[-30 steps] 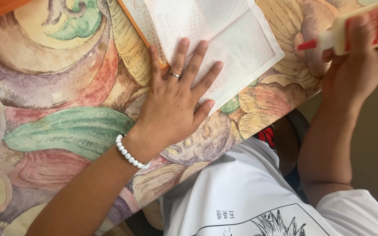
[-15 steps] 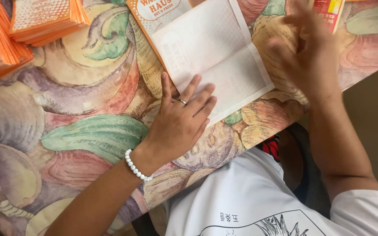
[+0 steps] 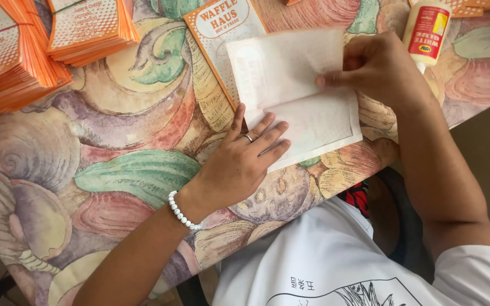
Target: Applying glue to the edges of paper bags and folding them to seal or assemble them.
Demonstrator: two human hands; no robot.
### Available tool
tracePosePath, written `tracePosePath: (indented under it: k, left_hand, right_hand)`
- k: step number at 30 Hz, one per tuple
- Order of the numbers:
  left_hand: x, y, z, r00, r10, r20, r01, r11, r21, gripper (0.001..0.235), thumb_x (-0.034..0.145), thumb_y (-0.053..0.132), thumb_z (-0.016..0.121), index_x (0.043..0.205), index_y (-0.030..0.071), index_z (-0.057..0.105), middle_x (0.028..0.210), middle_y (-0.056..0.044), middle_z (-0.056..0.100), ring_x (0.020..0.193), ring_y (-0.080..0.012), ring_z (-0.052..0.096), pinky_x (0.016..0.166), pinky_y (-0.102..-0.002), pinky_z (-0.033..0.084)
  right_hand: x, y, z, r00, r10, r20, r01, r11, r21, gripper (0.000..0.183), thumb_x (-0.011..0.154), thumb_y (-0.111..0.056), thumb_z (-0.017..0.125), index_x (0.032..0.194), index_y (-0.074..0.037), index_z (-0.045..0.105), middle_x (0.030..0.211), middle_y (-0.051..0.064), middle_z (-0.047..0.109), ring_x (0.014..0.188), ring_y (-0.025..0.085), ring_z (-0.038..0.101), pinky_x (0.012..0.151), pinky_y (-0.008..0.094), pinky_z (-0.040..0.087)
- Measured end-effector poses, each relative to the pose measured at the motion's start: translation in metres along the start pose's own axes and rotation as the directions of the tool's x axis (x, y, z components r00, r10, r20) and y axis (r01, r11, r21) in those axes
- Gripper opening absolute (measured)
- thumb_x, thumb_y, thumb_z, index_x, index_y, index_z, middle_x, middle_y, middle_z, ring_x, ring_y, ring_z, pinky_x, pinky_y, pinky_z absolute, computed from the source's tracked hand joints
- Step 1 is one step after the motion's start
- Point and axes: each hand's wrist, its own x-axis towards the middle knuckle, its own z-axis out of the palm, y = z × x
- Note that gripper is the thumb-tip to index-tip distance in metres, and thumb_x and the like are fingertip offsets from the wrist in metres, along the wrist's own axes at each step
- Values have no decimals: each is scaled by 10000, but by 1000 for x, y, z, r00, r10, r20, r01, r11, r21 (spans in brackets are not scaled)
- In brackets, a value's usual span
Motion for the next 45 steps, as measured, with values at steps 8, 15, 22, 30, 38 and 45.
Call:
tracePosePath:
  k: [8, 15, 22, 30, 38, 45]
  left_hand:
    - [4, -7, -33, 797, -191, -573, 10, 952, -304, 321, 1025, 332, 575, 1038, 34, 695, 1000, -120, 763, 960, -267, 750, 1094, -462, 478]
    - [29, -65, -87, 666, -731, 150, 370, 149, -917, 468, 1062, 380, 362, 1169, 0, 613, 1034, -146, 705, 889, -215, 727, 784, -271, 646]
    - [40, -48, -55, 702, -157, 695, 706, 22, -708, 447, 999, 420, 501, 1195, 97, 739, 1009, 33, 695, 866, -57, 585, 731, -203, 448]
    - [29, -49, -8, 829, -153, 539, 493, -258, -831, 498, 883, 241, 763, 1319, 22, 664, 1308, -98, 654, 1202, -151, 563, 992, -270, 482]
    - [22, -36, 6, 807, -456, 375, 219, -360, -907, 177, 857, 58, 802, 925, 109, 647, 982, -38, 749, 873, -98, 688, 752, -217, 568]
    - [26, -28, 14, 653, -752, 94, -121, -225, -967, 180, 871, 48, 802, 1000, 85, 682, 954, -73, 785, 909, -126, 737, 877, -244, 592]
  right_hand:
    - [-8, 23, 5, 907, -421, -11, 419, 898, 133, 218, 1056, -84, 753, 1017, -79, 538, 938, 31, 556, 808, 128, 489, 760, 280, 405]
    - [-9, -12, 6, 805, -562, 193, 389, 744, 543, 198, 980, -176, 626, 997, -70, 459, 1188, 248, 712, 1064, 232, 738, 787, 253, 588]
    - [-11, -41, 11, 673, -662, 329, 416, 707, 572, 176, 930, -168, 660, 974, -77, 516, 1315, 277, 668, 1329, 328, 644, 1084, 419, 597]
    - [-15, -35, 5, 671, -653, 351, 473, 741, 476, 201, 903, -248, 700, 915, -112, 552, 1128, 131, 795, 1359, 355, 608, 1012, 457, 550]
    - [-1, 8, -12, 642, -756, 124, 254, 363, 897, 938, 948, -694, 711, 1642, -205, 313, 1727, 291, 198, 1605, 497, 267, 1371, 661, 231]
    - [-12, -22, 30, 973, -223, -62, 172, 517, 838, 966, 764, -160, 801, 1615, -58, 354, 1317, 212, 648, 1147, 279, 697, 1056, 448, 609]
